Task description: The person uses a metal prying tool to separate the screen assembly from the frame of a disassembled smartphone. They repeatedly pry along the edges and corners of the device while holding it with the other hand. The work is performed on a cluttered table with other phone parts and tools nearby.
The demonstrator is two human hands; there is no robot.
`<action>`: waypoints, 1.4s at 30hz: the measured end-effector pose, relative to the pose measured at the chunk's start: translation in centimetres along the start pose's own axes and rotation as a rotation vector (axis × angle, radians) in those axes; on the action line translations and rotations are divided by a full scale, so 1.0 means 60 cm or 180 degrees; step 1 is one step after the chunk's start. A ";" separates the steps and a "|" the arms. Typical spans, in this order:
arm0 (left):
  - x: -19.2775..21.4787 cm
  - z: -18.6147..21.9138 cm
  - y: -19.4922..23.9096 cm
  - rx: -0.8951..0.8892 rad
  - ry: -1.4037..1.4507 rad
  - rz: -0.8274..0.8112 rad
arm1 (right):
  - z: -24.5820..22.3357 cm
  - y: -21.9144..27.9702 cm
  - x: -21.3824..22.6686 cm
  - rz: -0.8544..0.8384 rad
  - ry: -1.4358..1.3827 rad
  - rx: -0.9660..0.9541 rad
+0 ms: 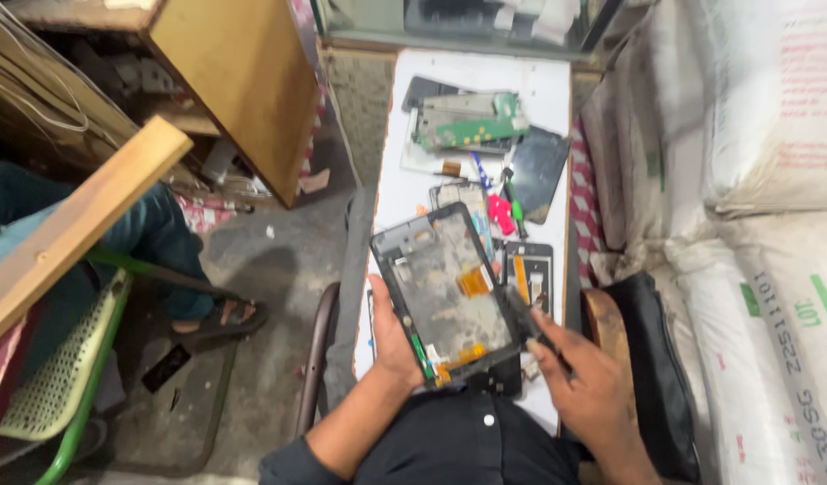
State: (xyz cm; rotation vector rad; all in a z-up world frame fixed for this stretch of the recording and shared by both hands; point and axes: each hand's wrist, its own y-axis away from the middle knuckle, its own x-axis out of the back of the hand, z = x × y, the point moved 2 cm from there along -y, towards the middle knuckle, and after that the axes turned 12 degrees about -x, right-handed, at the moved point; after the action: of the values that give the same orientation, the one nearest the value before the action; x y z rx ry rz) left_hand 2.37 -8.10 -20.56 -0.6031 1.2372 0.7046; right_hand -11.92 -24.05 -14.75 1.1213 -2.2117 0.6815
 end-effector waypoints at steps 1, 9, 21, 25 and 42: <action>0.002 -0.005 0.001 0.0021 -0.0004 -0.0016 | 0.000 0.003 -0.002 -0.0081 -0.0042 -0.0019; 0.032 -0.019 0.013 0.0028 -0.0441 0.0173 | 0.028 0.005 -0.018 -0.0071 -0.0321 -0.0043; 0.053 -0.044 0.027 0.0482 -0.0961 0.0094 | 0.124 0.014 -0.069 -0.0583 -0.2574 -0.1842; 0.052 -0.058 0.033 0.0328 -0.1395 -0.0019 | 0.117 0.009 -0.053 -0.0166 -0.3044 -0.2035; 0.007 -0.038 0.031 0.0015 -0.1152 -0.0057 | 0.069 -0.005 -0.019 -0.0197 -0.1429 -0.0919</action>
State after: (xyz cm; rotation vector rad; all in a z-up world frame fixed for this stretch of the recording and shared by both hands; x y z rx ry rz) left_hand -0.40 -8.51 -21.56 -0.4576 0.8963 0.7580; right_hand -12.14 -26.29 -18.44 1.2745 -2.5252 0.0747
